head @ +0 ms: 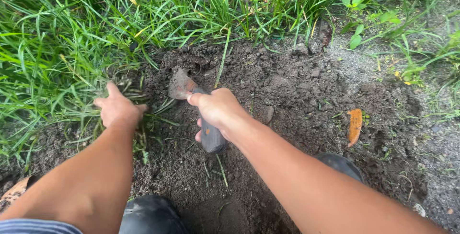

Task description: The person uses a hand trowel to loosen soil and pull weeds from a garden bed. They repeatedly dig around the base of grassy weeds, lift them by the roots, and discard the uprooted plants to the side.

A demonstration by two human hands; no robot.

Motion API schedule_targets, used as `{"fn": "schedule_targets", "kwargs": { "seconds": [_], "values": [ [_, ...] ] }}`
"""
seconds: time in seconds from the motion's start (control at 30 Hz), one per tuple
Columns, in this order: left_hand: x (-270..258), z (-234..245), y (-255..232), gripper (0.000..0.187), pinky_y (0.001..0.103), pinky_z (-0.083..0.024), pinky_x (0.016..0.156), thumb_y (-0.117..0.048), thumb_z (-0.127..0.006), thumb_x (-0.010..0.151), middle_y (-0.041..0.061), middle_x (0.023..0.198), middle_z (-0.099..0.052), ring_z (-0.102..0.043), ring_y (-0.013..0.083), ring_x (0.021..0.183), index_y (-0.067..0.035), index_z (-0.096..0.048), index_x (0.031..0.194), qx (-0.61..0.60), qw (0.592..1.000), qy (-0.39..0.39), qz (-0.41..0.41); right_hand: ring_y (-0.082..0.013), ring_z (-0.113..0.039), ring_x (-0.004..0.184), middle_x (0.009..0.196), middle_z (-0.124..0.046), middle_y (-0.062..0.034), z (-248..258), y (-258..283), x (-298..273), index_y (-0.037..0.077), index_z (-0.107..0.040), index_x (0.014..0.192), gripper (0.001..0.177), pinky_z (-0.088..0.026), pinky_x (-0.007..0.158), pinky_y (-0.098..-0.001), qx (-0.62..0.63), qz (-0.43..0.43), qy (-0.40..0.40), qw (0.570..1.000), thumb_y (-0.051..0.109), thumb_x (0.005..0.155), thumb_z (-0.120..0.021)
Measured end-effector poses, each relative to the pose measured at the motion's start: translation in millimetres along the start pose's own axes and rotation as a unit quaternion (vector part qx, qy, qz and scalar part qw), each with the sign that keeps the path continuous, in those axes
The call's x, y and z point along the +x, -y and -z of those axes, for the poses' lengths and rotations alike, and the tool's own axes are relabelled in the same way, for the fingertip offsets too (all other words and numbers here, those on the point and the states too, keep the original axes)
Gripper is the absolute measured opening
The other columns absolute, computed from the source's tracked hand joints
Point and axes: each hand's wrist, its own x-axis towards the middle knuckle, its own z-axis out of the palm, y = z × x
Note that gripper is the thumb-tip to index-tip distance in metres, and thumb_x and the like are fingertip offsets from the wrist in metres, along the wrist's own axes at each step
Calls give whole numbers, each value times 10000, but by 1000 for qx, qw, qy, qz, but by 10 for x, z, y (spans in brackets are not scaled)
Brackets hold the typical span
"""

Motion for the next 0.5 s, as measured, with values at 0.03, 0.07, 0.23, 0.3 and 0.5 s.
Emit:
{"fn": "schedule_targets", "kwargs": {
  "seconds": [0.03,0.07,0.23,0.3,0.5],
  "values": [
    [96,-39,27,998,513,-534,1023,-278,-927,735,301,1495,-430,-622,475,1218,-199,-349,1545,4,1000,-4,-30,-255,-596,594,838,-560,-163,-6,4,10,-107,-552,1143,439,-586,450,-438,-7,-4,-6,1000,242,910,-681],
    [201,-52,46,842,505,-536,1008,-252,-919,751,287,1404,-546,-637,451,1189,-132,-465,1451,9,998,-10,-57,-261,-597,586,842,-561,-162,-14,3,13,-100,-552,1141,434,-585,453,-436,-14,-9,-9,1000,245,910,-681],
    [791,327,-1,480,421,-574,877,-261,-934,741,231,1056,-731,-725,339,955,27,-702,1046,-56,989,-89,-104,-294,-612,579,870,-566,-172,-34,84,52,-104,-557,1116,423,-584,459,-437,-10,-21,-13,1000,242,908,-685],
    [974,536,-13,483,413,-570,833,-263,-948,704,214,1035,-718,-715,314,919,21,-693,1001,-118,978,-151,-79,-290,-616,583,876,-566,-170,-77,102,57,-91,-570,1114,412,-594,465,-434,-9,-18,-14,1000,244,902,-686],
    [1350,704,69,452,401,-594,856,-263,-917,733,165,1087,-748,-744,273,961,-32,-727,1072,-197,945,-243,-93,-326,-642,548,874,-586,-199,-80,125,25,-132,-565,1102,457,-562,440,-448,2,9,28,1000,262,900,-677]
  ]
}}
